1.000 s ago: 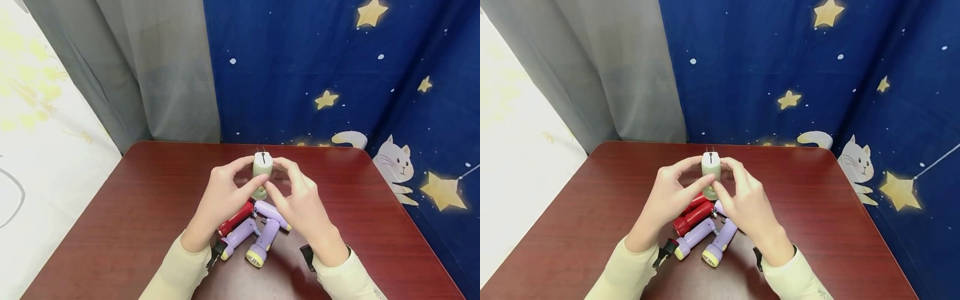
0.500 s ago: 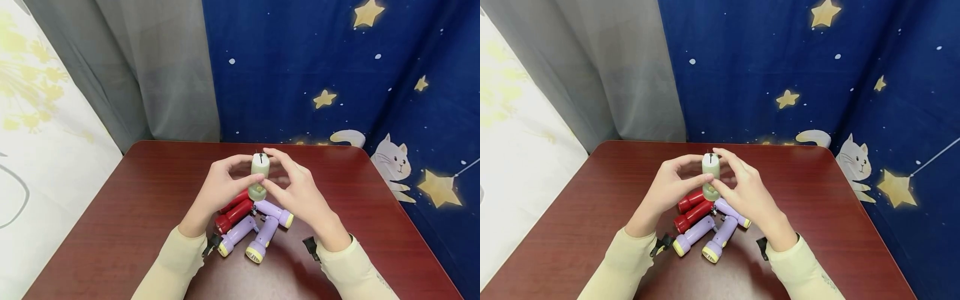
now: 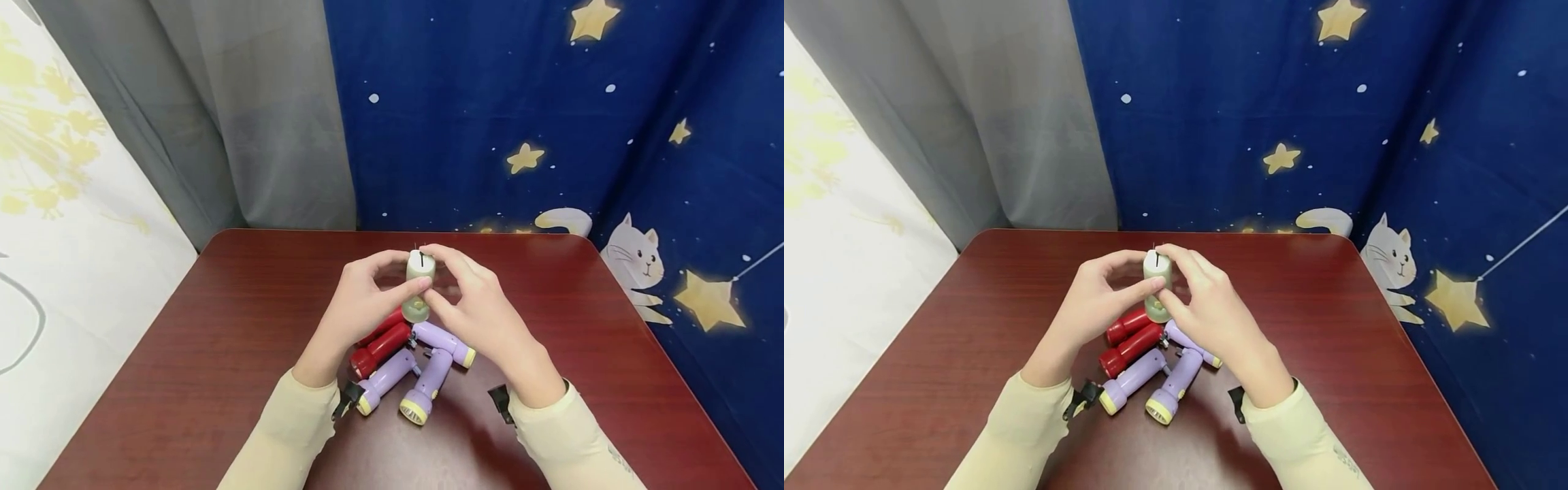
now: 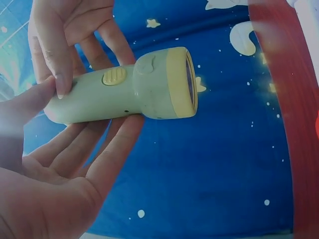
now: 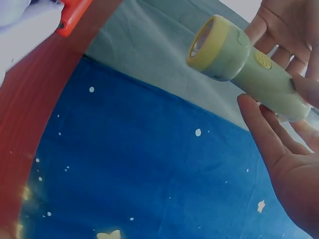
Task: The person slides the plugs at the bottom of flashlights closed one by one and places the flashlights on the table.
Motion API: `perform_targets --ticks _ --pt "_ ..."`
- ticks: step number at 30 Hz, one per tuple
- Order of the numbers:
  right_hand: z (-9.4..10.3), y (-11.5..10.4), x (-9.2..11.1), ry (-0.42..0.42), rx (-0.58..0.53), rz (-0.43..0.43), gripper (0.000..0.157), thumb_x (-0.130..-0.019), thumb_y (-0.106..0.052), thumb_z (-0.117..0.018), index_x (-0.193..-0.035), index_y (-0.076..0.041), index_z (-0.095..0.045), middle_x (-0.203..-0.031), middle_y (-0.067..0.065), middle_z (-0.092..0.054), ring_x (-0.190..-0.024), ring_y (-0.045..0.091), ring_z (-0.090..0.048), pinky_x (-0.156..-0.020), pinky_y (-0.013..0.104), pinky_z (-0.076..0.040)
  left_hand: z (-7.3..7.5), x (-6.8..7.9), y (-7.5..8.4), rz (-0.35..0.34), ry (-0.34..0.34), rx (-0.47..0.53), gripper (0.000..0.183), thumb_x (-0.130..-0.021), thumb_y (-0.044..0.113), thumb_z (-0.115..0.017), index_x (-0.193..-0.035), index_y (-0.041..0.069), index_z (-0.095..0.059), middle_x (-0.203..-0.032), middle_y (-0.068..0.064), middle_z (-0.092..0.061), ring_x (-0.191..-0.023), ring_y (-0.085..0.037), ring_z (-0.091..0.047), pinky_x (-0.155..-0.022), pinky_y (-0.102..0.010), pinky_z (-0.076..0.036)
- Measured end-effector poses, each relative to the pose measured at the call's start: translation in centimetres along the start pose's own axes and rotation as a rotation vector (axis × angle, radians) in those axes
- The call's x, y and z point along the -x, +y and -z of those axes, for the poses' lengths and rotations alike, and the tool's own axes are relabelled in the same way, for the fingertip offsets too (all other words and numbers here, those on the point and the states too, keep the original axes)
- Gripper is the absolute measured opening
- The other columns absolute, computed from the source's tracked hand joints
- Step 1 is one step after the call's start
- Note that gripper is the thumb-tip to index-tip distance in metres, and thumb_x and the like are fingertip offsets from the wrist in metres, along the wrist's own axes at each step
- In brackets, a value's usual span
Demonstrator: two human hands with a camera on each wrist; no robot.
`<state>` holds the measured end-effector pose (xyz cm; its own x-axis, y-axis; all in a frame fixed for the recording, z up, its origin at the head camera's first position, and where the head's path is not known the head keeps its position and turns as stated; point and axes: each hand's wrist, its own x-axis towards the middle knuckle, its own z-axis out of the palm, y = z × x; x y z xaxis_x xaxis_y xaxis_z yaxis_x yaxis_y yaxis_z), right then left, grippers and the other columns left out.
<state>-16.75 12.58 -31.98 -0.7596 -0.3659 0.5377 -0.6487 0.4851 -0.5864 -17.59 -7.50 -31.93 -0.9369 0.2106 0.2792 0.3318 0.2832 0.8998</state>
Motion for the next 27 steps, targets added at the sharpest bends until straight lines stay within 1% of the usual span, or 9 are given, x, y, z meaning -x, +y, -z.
perform_targets --ticks 5,8,14,19,23,27 --pt "-0.5 -0.3 0.2 0.020 -0.012 -0.019 0.055 -0.093 -0.001 -0.078 -0.144 -0.009 -0.059 -0.135 0.007 -0.069 -0.114 0.022 -0.074 -0.096 0.036 -0.064 -0.2 0.5 -0.1 -0.005 0.024 0.001 0.036 -0.091 0.025 -0.086 -0.125 0.017 -0.077 -0.121 -0.003 -0.079 -0.108 -0.021 -0.079 -0.095 -0.040 -0.065" --pt "-0.8 -0.5 0.3 0.051 -0.007 -0.005 0.051 -0.093 0.000 -0.078 -0.140 -0.008 -0.061 -0.132 0.007 -0.070 -0.111 0.022 -0.075 -0.096 0.035 -0.064 -0.4 0.7 -0.2 -0.026 0.033 -0.009 0.037 -0.091 0.022 -0.086 -0.126 0.015 -0.076 -0.120 -0.004 -0.079 -0.111 -0.020 -0.077 -0.094 -0.040 -0.065" --pt "-1.1 -0.6 0.6 0.092 0.035 0.016 0.048 -0.092 0.001 -0.077 -0.137 -0.008 -0.064 -0.131 0.008 -0.071 -0.111 0.020 -0.075 -0.095 0.037 -0.064 -0.5 0.9 -0.1 -0.049 0.046 -0.026 0.035 -0.091 0.020 -0.086 -0.124 0.012 -0.076 -0.117 -0.006 -0.080 -0.109 -0.019 -0.078 -0.091 -0.034 -0.065" --pt "-1.1 -0.7 0.9 0.094 0.052 0.005 0.048 -0.091 0.002 -0.078 -0.136 -0.008 -0.064 -0.127 0.009 -0.073 -0.109 0.021 -0.076 -0.093 0.039 -0.065 -0.8 1.0 -0.1 -0.033 0.032 -0.035 0.035 -0.091 0.021 -0.086 -0.124 0.012 -0.076 -0.116 -0.005 -0.080 -0.107 -0.020 -0.079 -0.090 -0.032 -0.065" --pt "-1.1 -0.5 1.0 0.082 0.066 0.007 0.048 -0.091 0.002 -0.078 -0.135 -0.007 -0.062 -0.123 0.009 -0.073 -0.105 0.020 -0.076 -0.091 0.038 -0.066 -1.1 1.0 -0.3 -0.027 0.030 -0.062 0.035 -0.092 0.023 -0.085 -0.124 0.013 -0.077 -0.117 -0.004 -0.080 -0.109 -0.018 -0.078 -0.092 -0.034 -0.065" --pt "-1.2 -0.3 1.1 0.082 0.127 0.032 0.047 -0.090 0.002 -0.077 -0.135 -0.005 -0.062 -0.122 0.010 -0.073 -0.100 0.020 -0.075 -0.088 0.035 -0.066 -1.2 0.9 -0.4 -0.024 0.034 -0.104 0.036 -0.092 0.024 -0.085 -0.125 0.013 -0.077 -0.118 -0.003 -0.080 -0.111 -0.017 -0.075 -0.092 -0.036 -0.065"
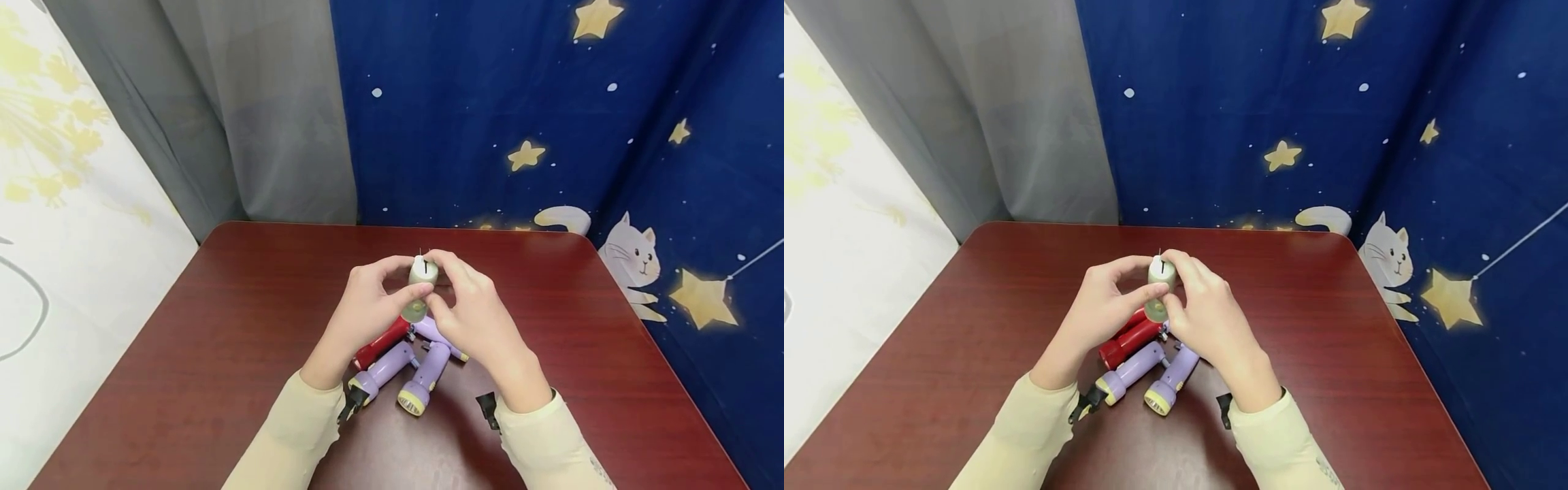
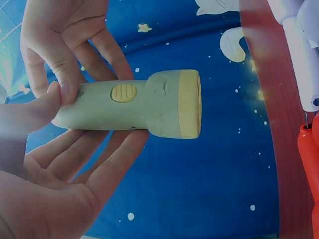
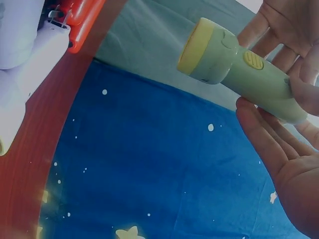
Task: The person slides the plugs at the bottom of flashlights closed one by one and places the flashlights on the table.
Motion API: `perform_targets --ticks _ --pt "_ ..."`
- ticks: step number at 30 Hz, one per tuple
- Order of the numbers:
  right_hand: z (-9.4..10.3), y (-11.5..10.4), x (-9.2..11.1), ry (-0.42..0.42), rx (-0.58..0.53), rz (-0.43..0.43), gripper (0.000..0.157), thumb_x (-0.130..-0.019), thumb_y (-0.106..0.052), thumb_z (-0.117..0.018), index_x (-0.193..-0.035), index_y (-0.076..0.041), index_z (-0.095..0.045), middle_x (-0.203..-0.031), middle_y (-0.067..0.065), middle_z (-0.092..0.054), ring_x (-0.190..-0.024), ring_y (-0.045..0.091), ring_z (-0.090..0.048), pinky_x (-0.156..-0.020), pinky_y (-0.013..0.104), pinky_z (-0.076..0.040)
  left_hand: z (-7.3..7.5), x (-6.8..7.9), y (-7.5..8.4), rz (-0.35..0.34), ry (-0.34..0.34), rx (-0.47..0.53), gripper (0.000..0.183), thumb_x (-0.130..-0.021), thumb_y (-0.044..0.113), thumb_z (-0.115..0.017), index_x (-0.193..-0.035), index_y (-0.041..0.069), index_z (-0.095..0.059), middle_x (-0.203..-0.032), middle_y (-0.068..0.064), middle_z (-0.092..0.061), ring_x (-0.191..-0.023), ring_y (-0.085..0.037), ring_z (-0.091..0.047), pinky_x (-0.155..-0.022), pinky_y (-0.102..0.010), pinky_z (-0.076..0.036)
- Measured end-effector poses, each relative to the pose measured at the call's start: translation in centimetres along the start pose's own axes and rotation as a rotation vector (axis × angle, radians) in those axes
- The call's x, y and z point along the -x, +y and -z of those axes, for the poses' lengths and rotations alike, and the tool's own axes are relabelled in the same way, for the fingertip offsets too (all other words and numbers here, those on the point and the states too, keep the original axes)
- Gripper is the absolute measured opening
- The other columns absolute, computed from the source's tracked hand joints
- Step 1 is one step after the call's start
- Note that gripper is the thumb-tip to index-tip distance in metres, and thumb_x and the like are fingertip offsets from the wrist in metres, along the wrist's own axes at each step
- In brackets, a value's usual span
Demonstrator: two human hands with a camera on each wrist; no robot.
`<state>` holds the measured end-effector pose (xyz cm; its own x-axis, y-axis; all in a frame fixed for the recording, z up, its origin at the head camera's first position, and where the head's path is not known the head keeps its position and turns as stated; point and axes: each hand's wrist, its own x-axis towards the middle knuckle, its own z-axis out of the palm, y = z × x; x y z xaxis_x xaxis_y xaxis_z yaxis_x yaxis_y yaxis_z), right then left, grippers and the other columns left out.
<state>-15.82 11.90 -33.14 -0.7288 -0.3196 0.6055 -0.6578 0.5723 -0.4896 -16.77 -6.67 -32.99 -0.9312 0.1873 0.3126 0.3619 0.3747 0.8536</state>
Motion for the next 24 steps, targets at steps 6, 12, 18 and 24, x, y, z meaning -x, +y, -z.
perform_targets --ticks 6,12,18,24 --pt "0.07 0.36 0.19 -0.011 0.106 0.061 0.047 -0.091 -0.001 -0.076 -0.135 -0.004 -0.061 -0.125 0.011 -0.072 -0.102 0.023 -0.074 -0.091 0.040 -0.065 -0.21 0.00 0.03 0.004 -0.008 -0.025 0.035 -0.094 0.023 -0.083 -0.126 0.012 -0.077 -0.118 -0.004 -0.080 -0.108 -0.017 -0.074 -0.092 -0.036 -0.065" --pt "0.07 0.50 0.42 -0.021 0.171 0.128 0.046 -0.092 -0.001 -0.073 -0.137 -0.001 -0.061 -0.124 0.015 -0.073 -0.098 0.024 -0.074 -0.087 0.040 -0.065 -0.34 0.20 0.17 -0.008 0.015 -0.048 0.032 -0.093 0.023 -0.084 -0.123 0.011 -0.079 -0.112 -0.004 -0.082 -0.102 -0.016 -0.077 -0.092 -0.037 -0.063" --pt "-0.14 0.37 0.56 0.015 0.194 0.186 0.037 -0.092 0.001 -0.074 -0.127 0.000 -0.063 -0.114 0.015 -0.074 -0.088 0.023 -0.073 -0.078 0.036 -0.066 -0.32 0.38 0.47 -0.020 0.031 -0.053 0.033 -0.092 0.022 -0.085 -0.122 0.010 -0.079 -0.111 -0.004 -0.082 -0.102 -0.016 -0.077 -0.088 -0.035 -0.064" --pt "-0.50 0.29 0.41 0.063 0.211 0.247 0.023 -0.091 0.005 -0.073 -0.112 -0.001 -0.063 -0.097 0.012 -0.070 -0.074 0.018 -0.064 -0.065 0.030 -0.061 -0.32 0.44 0.56 -0.004 0.055 -0.035 0.036 -0.091 0.022 -0.085 -0.124 0.010 -0.078 -0.112 -0.005 -0.082 -0.101 -0.017 -0.077 -0.084 -0.033 -0.065"
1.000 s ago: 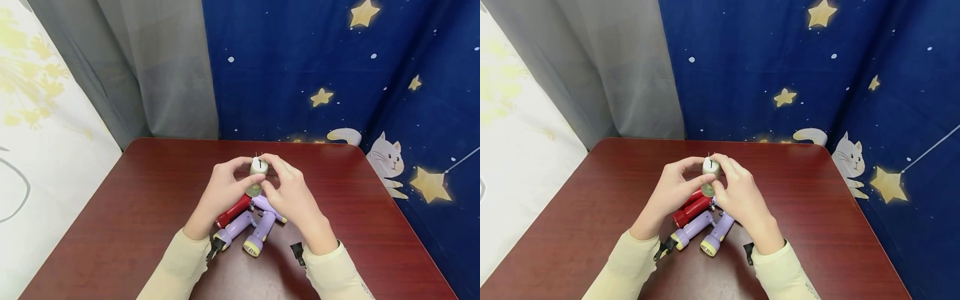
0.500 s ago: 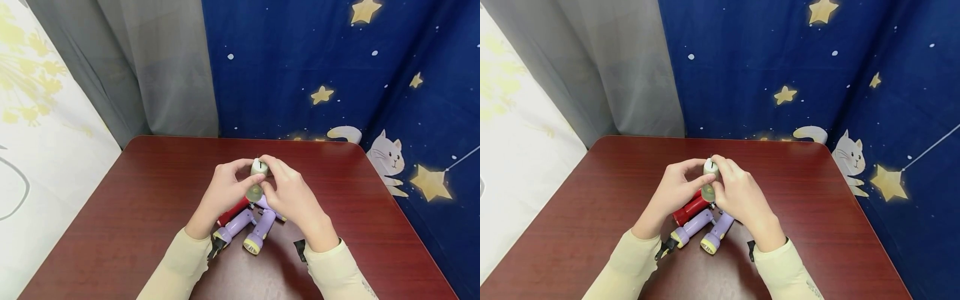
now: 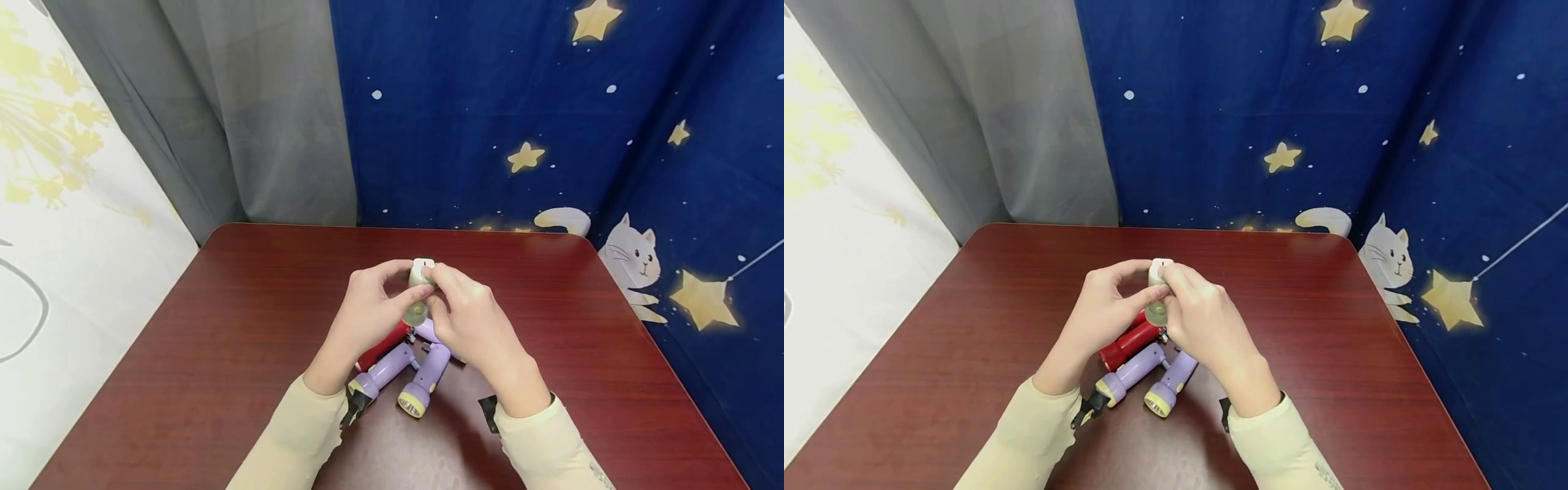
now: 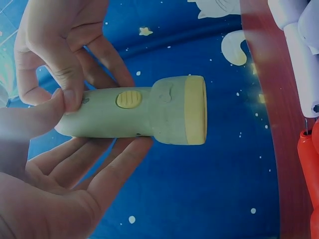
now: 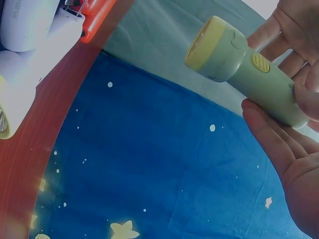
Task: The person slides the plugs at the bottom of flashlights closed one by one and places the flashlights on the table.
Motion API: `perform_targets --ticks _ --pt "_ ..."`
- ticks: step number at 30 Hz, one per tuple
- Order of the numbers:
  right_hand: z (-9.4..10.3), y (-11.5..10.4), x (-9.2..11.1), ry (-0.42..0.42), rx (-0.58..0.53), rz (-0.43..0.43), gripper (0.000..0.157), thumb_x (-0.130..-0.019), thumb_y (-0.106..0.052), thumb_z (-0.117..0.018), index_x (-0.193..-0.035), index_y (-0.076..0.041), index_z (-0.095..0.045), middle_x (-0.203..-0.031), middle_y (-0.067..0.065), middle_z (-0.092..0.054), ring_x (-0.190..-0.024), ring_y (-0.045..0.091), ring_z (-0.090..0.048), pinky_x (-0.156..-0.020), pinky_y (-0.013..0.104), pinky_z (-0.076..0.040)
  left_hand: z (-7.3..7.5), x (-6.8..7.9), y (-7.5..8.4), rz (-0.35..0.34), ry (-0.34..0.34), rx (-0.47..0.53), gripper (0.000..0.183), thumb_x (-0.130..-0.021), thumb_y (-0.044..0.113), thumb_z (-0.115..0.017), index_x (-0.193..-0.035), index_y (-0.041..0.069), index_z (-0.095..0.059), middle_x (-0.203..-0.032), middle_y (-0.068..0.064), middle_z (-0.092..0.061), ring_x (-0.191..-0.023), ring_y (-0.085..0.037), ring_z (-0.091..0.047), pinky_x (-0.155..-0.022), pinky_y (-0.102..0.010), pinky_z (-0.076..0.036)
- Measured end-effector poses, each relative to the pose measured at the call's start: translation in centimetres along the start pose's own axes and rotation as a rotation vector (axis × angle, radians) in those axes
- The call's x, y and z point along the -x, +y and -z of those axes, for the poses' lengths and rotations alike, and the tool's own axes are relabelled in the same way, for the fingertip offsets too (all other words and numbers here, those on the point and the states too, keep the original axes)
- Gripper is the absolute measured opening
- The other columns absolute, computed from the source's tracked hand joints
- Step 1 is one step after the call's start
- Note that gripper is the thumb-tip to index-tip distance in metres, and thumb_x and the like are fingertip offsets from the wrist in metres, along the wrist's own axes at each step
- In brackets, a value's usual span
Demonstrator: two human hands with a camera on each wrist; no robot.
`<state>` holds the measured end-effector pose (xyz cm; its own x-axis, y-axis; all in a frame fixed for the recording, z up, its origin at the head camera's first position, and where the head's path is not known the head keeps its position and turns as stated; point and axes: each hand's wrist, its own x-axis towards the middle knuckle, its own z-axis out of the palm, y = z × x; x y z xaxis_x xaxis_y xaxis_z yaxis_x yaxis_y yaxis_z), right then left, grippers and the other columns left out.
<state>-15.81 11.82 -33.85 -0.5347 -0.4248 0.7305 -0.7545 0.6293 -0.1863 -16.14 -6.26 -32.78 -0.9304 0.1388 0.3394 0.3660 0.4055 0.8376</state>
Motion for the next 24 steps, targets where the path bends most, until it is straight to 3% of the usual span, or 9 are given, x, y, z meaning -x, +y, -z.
perform_targets --ticks 5,10,18,21,24 --pt "-0.2 0.0 -0.1 -0.002 -0.001 0.005 0.021 -0.092 0.006 -0.072 -0.109 -0.002 -0.061 -0.092 0.009 -0.067 -0.068 0.015 -0.059 -0.060 0.026 -0.056 0.0 0.0 -0.1 0.026 0.014 0.021 0.035 -0.090 0.021 -0.086 -0.123 0.010 -0.078 -0.114 -0.005 -0.081 -0.104 -0.017 -0.077 -0.086 -0.034 -0.066" --pt "-0.4 0.0 -0.1 -0.006 -0.024 -0.052 0.035 -0.092 0.002 -0.075 -0.124 -0.002 -0.062 -0.104 0.011 -0.075 -0.077 0.018 -0.070 -0.068 0.031 -0.063 0.1 -0.1 -0.3 0.046 0.027 0.042 0.036 -0.092 0.025 -0.085 -0.124 0.012 -0.078 -0.116 -0.004 -0.081 -0.100 -0.017 -0.080 -0.085 -0.033 -0.066" --pt "0.0 0.5 -0.9 0.022 -0.247 -0.239 0.056 -0.095 -0.004 -0.078 -0.145 -0.003 -0.054 -0.114 0.016 -0.079 -0.091 0.023 -0.080 -0.080 0.035 -0.067 0.0 -0.1 -0.8 0.024 0.002 0.119 0.041 -0.100 0.025 -0.076 -0.137 0.011 -0.069 -0.126 -0.009 -0.078 -0.116 -0.021 -0.077 -0.098 -0.037 -0.063" --pt "0.1 1.1 -1.3 0.016 -0.308 -0.328 0.058 -0.096 -0.008 -0.079 -0.147 -0.002 -0.052 -0.117 0.016 -0.079 -0.090 0.024 -0.081 -0.080 0.038 -0.067 -0.1 0.1 -1.1 -0.011 -0.030 0.072 0.047 -0.097 0.021 -0.079 -0.140 0.009 -0.065 -0.128 -0.009 -0.076 -0.116 -0.021 -0.076 -0.100 -0.039 -0.063" --pt "0.1 1.6 -1.4 0.002 -0.336 -0.431 0.059 -0.096 -0.012 -0.080 -0.148 -0.004 -0.053 -0.116 0.015 -0.080 -0.091 0.024 -0.081 -0.081 0.040 -0.067 -0.4 0.3 -1.5 -0.039 -0.060 -0.075 0.055 -0.092 0.023 -0.085 -0.141 0.010 -0.064 -0.127 -0.006 -0.074 -0.112 -0.019 -0.073 -0.098 -0.038 -0.063"
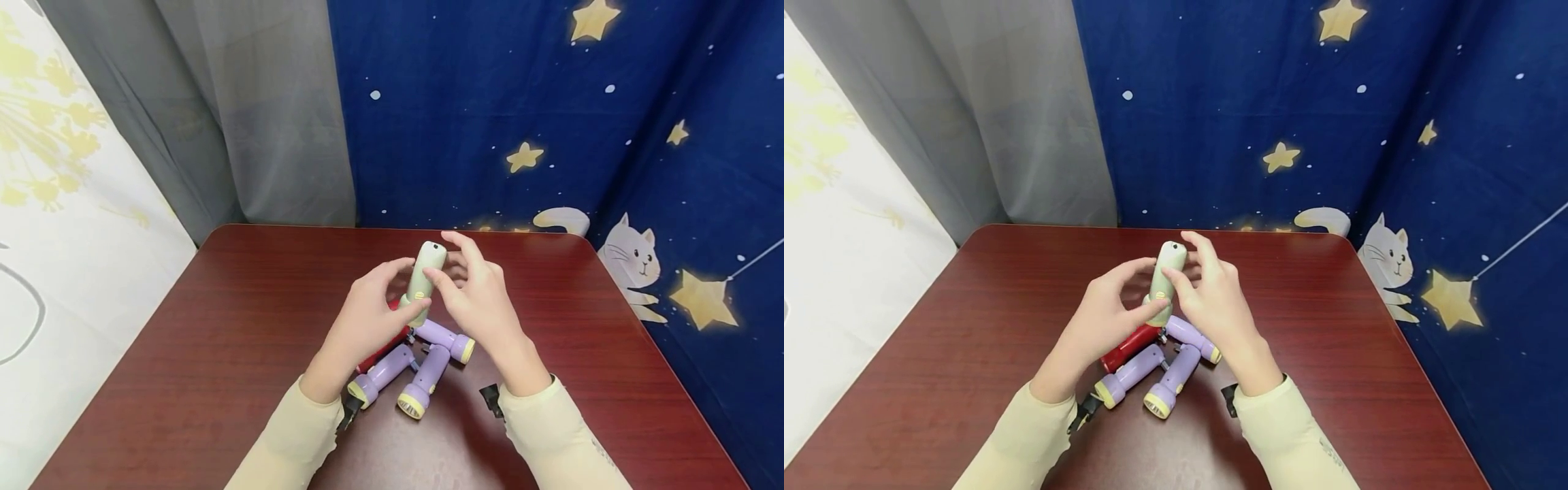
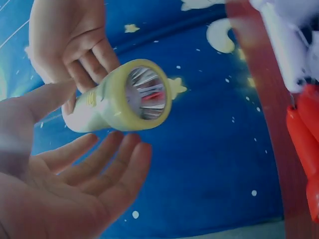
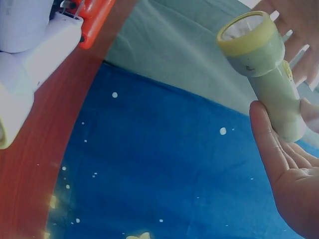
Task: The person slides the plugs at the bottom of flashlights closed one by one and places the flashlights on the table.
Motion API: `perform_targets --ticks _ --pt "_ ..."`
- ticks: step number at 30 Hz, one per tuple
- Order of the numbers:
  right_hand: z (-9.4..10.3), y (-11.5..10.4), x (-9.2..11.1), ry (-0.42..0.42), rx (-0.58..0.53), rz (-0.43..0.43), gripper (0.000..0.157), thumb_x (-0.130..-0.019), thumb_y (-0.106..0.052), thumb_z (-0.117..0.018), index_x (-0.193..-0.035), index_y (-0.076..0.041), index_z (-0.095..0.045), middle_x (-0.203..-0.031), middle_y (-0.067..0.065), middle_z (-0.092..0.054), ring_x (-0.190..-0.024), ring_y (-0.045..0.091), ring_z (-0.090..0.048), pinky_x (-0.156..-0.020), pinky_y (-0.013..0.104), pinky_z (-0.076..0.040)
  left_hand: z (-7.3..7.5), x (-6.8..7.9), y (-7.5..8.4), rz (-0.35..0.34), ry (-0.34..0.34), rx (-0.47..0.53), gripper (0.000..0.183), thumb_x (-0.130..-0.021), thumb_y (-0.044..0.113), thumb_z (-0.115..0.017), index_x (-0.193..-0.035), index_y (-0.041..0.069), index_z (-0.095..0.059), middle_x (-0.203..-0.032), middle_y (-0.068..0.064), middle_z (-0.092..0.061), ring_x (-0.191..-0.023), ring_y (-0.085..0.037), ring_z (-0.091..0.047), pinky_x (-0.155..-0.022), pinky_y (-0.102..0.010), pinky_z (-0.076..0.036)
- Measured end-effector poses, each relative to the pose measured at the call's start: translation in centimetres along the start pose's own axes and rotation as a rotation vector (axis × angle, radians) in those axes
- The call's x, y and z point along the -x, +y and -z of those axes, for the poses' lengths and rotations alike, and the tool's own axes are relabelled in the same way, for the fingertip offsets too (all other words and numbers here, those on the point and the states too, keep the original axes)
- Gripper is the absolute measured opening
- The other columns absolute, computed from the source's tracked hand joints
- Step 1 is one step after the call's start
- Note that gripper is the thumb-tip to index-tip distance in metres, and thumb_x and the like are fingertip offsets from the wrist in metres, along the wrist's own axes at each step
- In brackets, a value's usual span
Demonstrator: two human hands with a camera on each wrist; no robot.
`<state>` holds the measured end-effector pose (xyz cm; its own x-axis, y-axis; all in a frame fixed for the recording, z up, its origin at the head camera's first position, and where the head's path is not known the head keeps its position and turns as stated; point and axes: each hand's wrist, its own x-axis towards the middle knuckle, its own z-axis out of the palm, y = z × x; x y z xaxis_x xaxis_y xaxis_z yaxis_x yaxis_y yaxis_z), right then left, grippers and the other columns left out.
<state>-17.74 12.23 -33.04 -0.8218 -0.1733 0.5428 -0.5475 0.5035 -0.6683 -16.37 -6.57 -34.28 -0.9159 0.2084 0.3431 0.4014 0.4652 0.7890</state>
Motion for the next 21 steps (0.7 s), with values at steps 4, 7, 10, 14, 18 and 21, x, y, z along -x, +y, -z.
perform_targets --ticks 4,7,10,14,18,21 --pt "-0.2 0.4 -0.2 -0.014 -0.014 -0.124 0.058 -0.097 -0.018 -0.079 -0.149 -0.008 -0.054 -0.117 0.013 -0.081 -0.095 0.023 -0.081 -0.079 0.036 -0.065 -0.6 0.2 -0.3 0.019 0.002 -0.192 0.059 -0.088 0.027 -0.089 -0.139 0.012 -0.066 -0.120 -0.002 -0.075 -0.097 -0.018 -0.068 -0.083 -0.035 -0.059" --pt "-0.5 0.5 -0.3 -0.025 -0.031 -0.173 0.058 -0.097 -0.021 -0.079 -0.149 -0.011 -0.055 -0.117 0.012 -0.081 -0.097 0.022 -0.081 -0.075 0.030 -0.060 -0.8 0.3 -0.4 0.045 0.032 -0.230 0.055 -0.087 0.026 -0.090 -0.135 0.012 -0.069 -0.111 -0.002 -0.077 -0.089 -0.018 -0.066 -0.077 -0.034 -0.058" --pt "-0.7 0.6 -0.4 -0.030 -0.043 -0.187 0.058 -0.097 -0.023 -0.080 -0.148 -0.012 -0.055 -0.118 0.012 -0.080 -0.097 0.022 -0.081 -0.072 0.026 -0.058 -0.8 0.2 -0.4 0.060 0.063 -0.237 0.049 -0.087 0.024 -0.088 -0.131 0.011 -0.071 -0.107 -0.003 -0.078 -0.088 -0.018 -0.069 -0.077 -0.035 -0.060" --pt "-0.9 0.7 -0.6 -0.065 -0.044 -0.205 0.061 -0.098 -0.028 -0.079 -0.151 -0.013 -0.053 -0.120 0.011 -0.080 -0.098 0.021 -0.081 -0.075 0.030 -0.061 -0.6 0.0 -0.4 0.086 0.073 -0.224 0.043 -0.088 0.023 -0.086 -0.128 0.012 -0.073 -0.103 -0.002 -0.079 -0.087 -0.017 -0.072 -0.077 -0.037 -0.060" --pt "-0.8 0.9 -0.8 -0.207 -0.019 -0.272 0.078 -0.102 -0.038 -0.072 -0.166 -0.015 -0.033 -0.133 0.012 -0.075 -0.113 0.025 -0.079 -0.093 0.046 -0.064 -0.1 -0.5 -0.9 0.144 0.043 -0.219 0.043 -0.089 0.024 -0.084 -0.129 0.011 -0.074 -0.102 -0.003 -0.081 -0.084 -0.015 -0.072 -0.075 -0.035 -0.060" --pt "-0.8 1.4 -0.7 -0.348 0.057 -0.306 0.084 -0.104 -0.041 -0.068 -0.170 -0.015 -0.022 -0.141 0.015 -0.071 -0.121 0.029 -0.075 -0.104 0.051 -0.060 0.8 -1.7 -2.4 0.194 0.010 -0.239 0.047 -0.090 0.025 -0.081 -0.133 0.008 -0.072 -0.104 -0.007 -0.081 -0.085 -0.018 -0.074 -0.079 -0.038 -0.062"
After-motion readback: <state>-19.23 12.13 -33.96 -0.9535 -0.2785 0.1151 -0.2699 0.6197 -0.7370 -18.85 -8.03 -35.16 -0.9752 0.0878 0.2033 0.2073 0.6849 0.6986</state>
